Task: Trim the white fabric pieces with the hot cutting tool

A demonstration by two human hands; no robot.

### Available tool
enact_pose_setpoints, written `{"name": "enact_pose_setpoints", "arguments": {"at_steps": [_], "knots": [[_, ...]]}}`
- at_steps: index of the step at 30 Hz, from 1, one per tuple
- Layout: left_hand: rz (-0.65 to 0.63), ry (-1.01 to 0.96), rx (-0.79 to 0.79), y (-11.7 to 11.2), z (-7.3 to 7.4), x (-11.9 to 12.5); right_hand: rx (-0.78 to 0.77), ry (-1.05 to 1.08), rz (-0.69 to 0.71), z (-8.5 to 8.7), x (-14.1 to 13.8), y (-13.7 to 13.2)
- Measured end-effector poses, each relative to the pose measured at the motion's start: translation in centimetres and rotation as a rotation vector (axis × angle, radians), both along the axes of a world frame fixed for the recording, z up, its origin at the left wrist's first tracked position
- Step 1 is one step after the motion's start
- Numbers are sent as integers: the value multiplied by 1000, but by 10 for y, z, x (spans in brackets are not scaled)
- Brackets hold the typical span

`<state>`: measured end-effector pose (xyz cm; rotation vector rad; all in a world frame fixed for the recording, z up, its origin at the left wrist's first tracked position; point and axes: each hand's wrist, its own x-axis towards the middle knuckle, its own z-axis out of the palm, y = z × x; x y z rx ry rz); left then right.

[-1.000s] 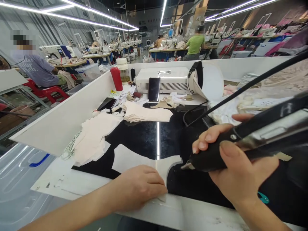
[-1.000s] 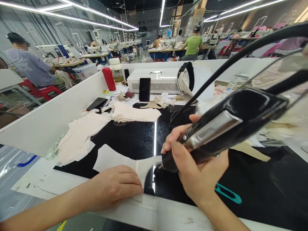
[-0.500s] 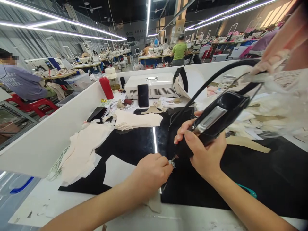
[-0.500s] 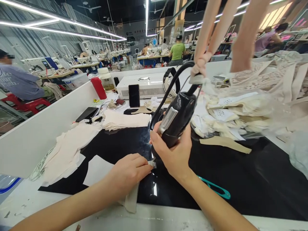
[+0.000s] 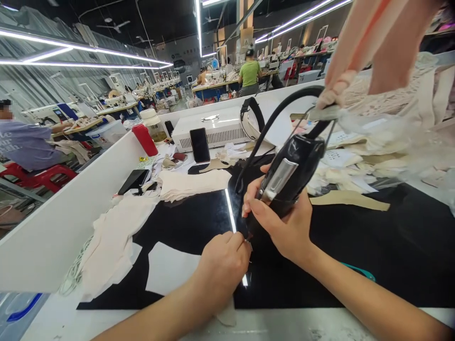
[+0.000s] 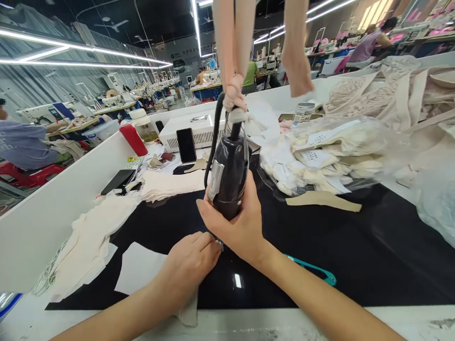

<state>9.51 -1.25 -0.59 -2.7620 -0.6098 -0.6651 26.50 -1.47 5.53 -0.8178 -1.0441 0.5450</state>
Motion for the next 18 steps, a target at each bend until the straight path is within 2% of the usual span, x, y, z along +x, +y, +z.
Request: {"name": "enact_pose_setpoints", "arguments": {"at_steps": [3, 9, 18], "knots": [[-4, -55, -24, 3, -1, -2, -10, 3, -27, -4, 0, 1], [-14, -200, -93, 8, 9, -9, -55, -11, -16, -2, 3, 0], [7, -148, -85, 10, 2, -8, -53, 4, -29, -1, 4, -3]]}}
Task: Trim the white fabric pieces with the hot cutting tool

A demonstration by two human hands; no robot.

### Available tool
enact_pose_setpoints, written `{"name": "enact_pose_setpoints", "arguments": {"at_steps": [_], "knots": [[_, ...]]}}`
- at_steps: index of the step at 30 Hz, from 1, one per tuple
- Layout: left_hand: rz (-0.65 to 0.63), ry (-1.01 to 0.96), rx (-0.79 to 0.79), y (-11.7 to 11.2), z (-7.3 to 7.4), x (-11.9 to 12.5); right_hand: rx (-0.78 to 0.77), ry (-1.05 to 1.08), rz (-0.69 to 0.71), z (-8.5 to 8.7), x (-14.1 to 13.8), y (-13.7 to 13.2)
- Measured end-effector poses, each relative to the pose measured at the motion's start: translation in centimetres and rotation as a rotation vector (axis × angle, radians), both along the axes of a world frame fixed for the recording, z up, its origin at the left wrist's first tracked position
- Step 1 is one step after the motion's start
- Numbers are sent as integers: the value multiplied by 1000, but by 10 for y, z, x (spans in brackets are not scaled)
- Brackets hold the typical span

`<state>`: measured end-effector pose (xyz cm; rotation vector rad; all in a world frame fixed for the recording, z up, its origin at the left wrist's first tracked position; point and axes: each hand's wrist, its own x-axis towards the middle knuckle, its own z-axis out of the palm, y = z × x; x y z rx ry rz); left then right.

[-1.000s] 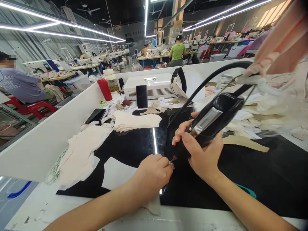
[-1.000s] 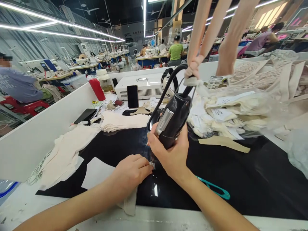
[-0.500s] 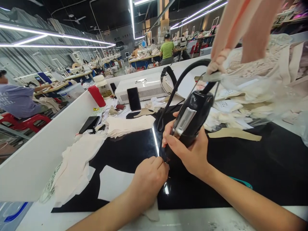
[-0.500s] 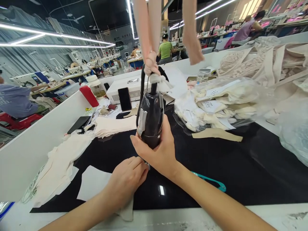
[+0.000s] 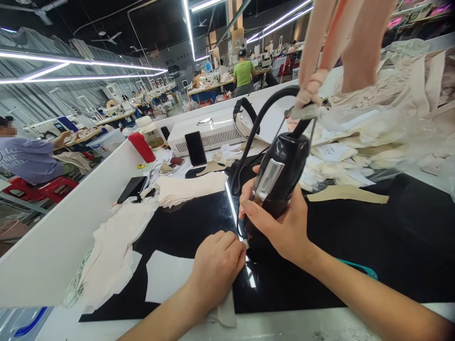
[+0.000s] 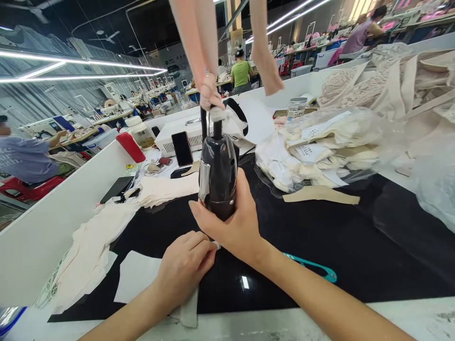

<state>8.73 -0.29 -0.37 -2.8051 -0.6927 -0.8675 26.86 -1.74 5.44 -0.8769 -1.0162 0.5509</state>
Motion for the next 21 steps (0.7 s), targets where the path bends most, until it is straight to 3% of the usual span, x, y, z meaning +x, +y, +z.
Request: {"name": "enact_pose_setpoints", "arguments": {"at_steps": [21], "knots": [[20, 9, -68, 2, -11, 5, 102, 27, 12, -1, -1, 4]]}}
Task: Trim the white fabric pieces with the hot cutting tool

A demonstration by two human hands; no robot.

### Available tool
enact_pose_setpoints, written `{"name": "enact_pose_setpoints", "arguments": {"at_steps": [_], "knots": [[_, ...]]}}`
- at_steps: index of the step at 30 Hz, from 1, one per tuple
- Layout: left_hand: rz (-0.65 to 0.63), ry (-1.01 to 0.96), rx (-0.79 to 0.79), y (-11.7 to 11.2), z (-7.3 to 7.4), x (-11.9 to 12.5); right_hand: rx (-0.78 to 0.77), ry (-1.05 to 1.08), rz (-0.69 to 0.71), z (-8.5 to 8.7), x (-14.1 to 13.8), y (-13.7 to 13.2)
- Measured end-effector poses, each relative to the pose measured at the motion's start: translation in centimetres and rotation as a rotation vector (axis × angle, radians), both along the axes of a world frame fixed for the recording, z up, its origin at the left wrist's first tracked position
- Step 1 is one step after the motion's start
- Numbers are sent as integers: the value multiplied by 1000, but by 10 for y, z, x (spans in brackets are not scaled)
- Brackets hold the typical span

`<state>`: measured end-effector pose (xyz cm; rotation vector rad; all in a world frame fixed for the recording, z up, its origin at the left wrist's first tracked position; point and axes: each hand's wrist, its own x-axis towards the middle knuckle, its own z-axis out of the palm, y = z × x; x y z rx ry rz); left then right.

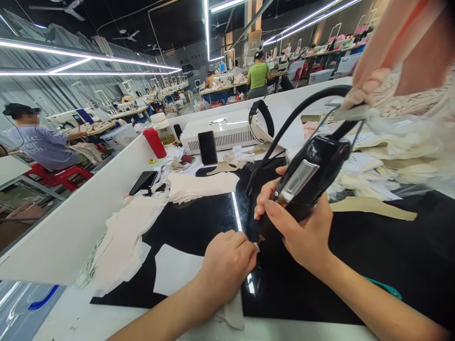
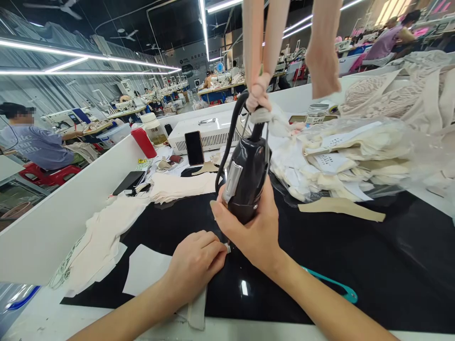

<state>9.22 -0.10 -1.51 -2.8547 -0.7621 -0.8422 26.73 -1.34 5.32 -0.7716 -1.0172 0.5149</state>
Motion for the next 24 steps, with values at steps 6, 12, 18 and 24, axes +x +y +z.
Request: {"name": "enact_pose_setpoints", "arguments": {"at_steps": [6, 12, 18, 24], "knots": [[-10, 9, 12, 0, 3, -1, -2, 6, -19, 2, 1, 0], [-22, 5, 11, 0, 3, -2, -41, -11, -37, 1, 2, 1], [-57, 2, -48, 1, 11, -6, -87, -9, -63, -2, 0, 2], [0, -21, -88, -1, 24, -12, -88, -35, -91, -1, 1, 1]]}}
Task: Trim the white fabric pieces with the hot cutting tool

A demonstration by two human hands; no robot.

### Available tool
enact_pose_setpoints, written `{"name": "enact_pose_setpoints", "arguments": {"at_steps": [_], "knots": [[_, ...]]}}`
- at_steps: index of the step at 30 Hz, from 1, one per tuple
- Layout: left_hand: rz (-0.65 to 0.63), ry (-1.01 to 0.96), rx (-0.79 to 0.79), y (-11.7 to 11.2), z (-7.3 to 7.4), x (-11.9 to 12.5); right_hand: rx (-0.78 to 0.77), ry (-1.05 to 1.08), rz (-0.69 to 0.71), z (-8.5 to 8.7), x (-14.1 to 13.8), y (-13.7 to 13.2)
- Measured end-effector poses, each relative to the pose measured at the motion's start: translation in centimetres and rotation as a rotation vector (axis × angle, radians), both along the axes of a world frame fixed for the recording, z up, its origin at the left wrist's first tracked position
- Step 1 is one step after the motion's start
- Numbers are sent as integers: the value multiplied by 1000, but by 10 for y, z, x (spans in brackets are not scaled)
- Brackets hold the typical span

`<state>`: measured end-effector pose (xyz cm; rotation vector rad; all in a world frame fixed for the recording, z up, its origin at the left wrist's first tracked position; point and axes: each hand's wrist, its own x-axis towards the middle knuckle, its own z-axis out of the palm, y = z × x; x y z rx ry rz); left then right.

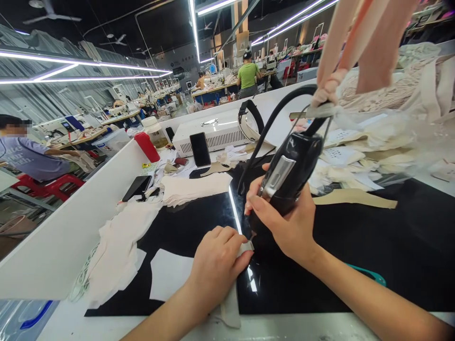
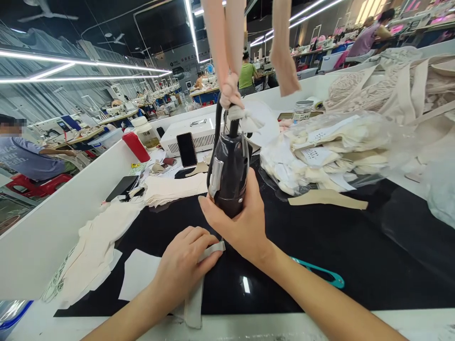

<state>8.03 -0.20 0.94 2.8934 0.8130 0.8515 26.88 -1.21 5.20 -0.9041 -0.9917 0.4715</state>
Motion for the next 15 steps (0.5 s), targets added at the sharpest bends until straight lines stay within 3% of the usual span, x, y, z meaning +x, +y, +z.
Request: {"name": "enact_pose_setpoints", "arguments": {"at_steps": [6, 15], "knots": [[41, 96, -36, -3, -4, -1, 12, 24, -12, 0, -1, 0], [39, 87, -46, -4, -5, 1, 2, -16, 8, 0, 1, -2]]}}
